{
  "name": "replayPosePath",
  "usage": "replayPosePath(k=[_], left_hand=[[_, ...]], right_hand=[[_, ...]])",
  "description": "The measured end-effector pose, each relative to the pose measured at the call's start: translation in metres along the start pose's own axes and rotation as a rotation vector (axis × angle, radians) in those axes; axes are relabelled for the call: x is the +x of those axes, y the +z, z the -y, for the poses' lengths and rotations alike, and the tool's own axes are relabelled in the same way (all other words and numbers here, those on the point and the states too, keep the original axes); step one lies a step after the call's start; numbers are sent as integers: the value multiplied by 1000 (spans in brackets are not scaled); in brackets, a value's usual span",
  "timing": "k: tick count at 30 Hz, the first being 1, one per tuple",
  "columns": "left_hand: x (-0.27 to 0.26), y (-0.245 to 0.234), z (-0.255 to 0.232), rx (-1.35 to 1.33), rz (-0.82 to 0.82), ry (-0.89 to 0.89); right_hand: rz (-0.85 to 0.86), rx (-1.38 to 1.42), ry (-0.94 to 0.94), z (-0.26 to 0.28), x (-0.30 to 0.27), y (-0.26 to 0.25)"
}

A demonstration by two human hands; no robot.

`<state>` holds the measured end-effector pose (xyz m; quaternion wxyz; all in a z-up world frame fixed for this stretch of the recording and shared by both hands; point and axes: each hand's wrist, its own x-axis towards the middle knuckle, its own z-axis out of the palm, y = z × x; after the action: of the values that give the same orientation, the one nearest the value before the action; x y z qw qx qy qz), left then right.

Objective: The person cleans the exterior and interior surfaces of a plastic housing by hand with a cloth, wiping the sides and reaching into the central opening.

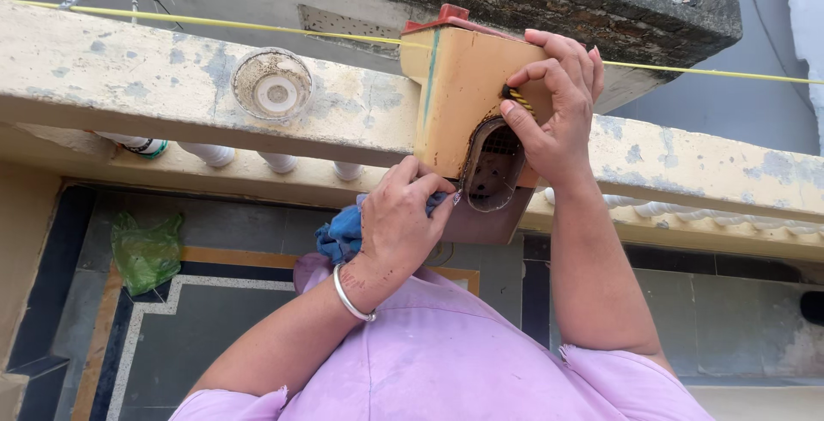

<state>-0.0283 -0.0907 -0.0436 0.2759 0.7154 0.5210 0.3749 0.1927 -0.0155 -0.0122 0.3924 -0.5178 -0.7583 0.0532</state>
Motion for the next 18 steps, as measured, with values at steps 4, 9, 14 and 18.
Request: replayPosePath(k=[4,9,14,18], left_hand=[[-1,3,4,10,-33,59],[2,5,6,-11,-23,86],[11,5,6,-30,-25,102],[13,-3,10,-50,40,113]], right_hand=[[4,10,-6,-1,0,1],[-3,-7,-1,-2,0,1],[-1,-15,6,-2,-1,2],[-20,-24,-15,-2,0,3]])
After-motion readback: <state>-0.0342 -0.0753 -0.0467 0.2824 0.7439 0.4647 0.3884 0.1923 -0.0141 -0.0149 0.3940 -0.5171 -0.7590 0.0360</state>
